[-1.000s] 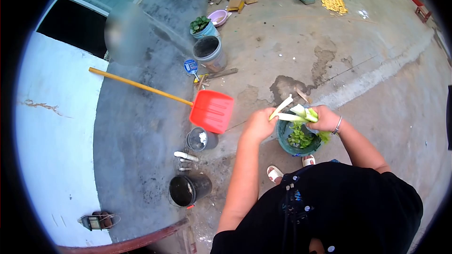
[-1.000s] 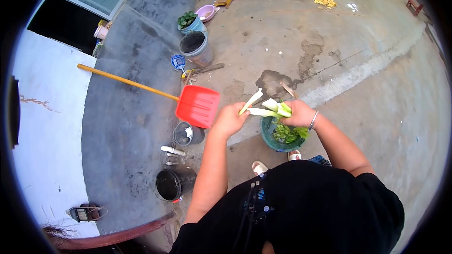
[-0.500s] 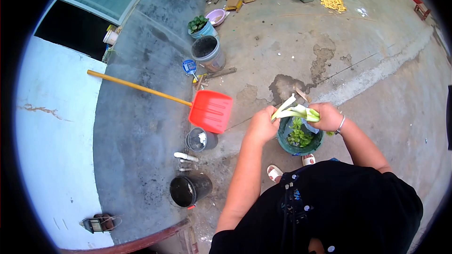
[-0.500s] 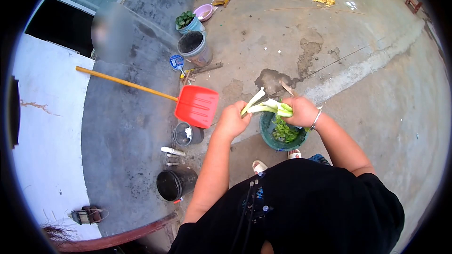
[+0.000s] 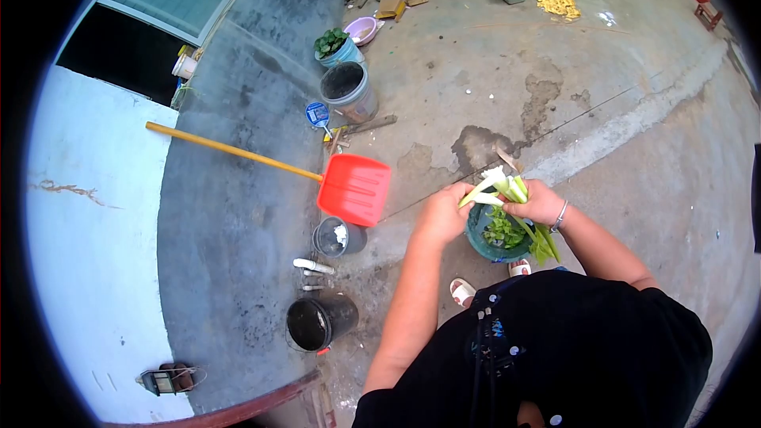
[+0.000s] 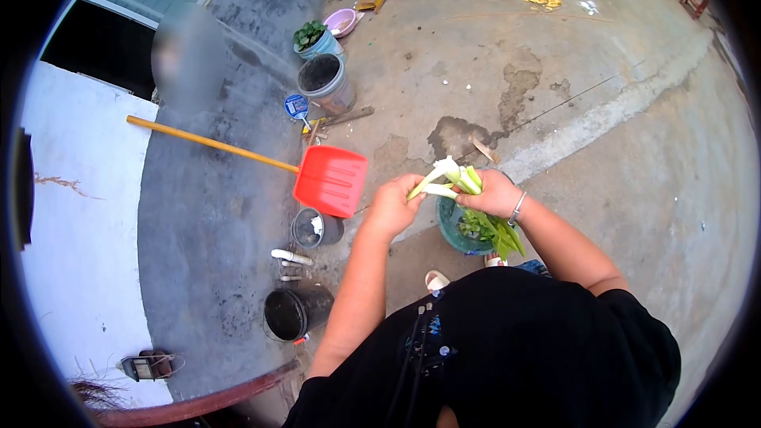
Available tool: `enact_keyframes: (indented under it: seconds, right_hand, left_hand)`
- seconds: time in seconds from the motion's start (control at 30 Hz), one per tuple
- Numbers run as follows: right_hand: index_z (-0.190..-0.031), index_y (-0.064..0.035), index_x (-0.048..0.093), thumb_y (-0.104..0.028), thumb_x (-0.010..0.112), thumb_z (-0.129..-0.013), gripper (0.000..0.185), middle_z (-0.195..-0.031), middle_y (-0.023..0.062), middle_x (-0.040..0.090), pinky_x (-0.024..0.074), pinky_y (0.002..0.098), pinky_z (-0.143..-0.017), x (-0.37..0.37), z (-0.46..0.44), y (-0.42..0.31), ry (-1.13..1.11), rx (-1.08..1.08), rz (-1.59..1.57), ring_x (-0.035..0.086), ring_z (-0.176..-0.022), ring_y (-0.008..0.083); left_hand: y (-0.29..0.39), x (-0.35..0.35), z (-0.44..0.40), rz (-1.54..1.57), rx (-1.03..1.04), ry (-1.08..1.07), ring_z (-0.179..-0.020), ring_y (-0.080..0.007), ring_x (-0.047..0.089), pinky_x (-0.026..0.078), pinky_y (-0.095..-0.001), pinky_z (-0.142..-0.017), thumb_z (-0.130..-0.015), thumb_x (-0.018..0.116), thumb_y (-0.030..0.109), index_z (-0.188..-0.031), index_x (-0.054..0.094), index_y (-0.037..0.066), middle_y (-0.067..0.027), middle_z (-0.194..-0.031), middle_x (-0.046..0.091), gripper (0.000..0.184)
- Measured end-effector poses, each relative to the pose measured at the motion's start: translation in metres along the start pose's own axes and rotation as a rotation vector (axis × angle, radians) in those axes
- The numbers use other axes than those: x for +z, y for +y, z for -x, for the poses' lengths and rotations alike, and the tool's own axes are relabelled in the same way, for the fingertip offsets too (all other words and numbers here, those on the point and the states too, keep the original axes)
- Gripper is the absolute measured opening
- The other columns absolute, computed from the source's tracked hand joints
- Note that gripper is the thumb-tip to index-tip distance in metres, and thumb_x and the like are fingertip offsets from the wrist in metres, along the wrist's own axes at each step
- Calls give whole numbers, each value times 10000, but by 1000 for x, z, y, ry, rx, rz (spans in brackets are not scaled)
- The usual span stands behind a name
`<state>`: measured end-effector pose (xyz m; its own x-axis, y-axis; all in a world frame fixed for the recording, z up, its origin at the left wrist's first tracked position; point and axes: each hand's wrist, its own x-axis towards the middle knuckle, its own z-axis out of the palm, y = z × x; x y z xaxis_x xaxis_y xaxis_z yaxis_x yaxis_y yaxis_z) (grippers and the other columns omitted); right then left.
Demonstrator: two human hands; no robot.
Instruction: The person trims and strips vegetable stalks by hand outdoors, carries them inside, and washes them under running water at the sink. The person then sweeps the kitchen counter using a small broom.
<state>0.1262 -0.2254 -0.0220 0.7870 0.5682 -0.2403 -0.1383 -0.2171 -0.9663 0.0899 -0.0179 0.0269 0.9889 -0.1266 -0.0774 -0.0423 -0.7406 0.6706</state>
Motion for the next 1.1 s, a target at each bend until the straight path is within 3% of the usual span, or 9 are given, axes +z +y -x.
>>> enact_keyframes:
  seconds: [0.17,0.27,0.53,0.67,0.73,0.77,0.97,1.1]
  right_hand:
    - [-879,-51,613,-193,668,-703,233,-767,51,623,456,272,-674,2,2,4,-6,-42,72,566,-693,126]
    - [-873,-49,610,-197,669,-702,234,-768,53,623,457,275,-674,5,1,6,11,-31,34,567,-691,129]
    - [-908,-39,575,-169,697,-690,281,-787,31,606,451,254,-674,27,9,-2,30,-38,-79,529,-701,93]
    - [-886,-44,565,-159,676,-723,229,-750,14,582,446,247,-626,53,5,10,95,-132,-256,531,-665,92]
    - [-855,-51,561,-142,658,-750,169,-705,4,555,418,230,-544,52,9,0,-17,6,-558,505,-591,88]
    - [-827,-59,557,-114,644,-762,122,-666,-9,523,379,214,-489,55,9,-4,16,-28,-620,465,-532,80]
    - [-856,-56,561,-86,621,-769,109,-680,-1,529,397,217,-504,59,11,-3,61,-49,-762,474,-536,85]
    - [-874,-55,564,-70,602,-777,105,-701,9,546,414,222,-513,52,5,-1,230,10,-958,494,-555,93]
  left_hand:
    - [-3,3,2,-2,4,-36,-796,-314,562,444,-365,-691,-760,581,87,-930,585,60,-155,-834,587,172]
    - [-7,11,3,-76,94,55,-818,-329,554,444,-380,-701,-765,567,87,-935,585,54,-163,-857,580,174]
    - [17,23,4,-201,-61,250,-836,-358,547,447,-427,-718,-733,553,73,-971,561,71,-163,-891,566,238]
    - [18,31,1,-216,-84,319,-786,-346,568,462,-415,-690,-711,557,58,-938,563,45,-162,-879,571,228]
    - [14,33,2,-72,6,499,-730,-315,585,478,-386,-653,-685,579,40,-900,560,22,-155,-844,576,217]
    - [13,33,2,-72,7,500,-730,-315,585,478,-386,-653,-685,579,40,-900,560,22,-155,-844,576,217]
    - [14,34,7,-22,95,507,-679,-264,593,489,-339,-614,-646,634,49,-869,560,10,-142,-782,576,239]
    - [18,35,21,33,124,350,-679,-250,594,489,-328,-616,-634,656,82,-862,559,21,-123,-777,574,255]
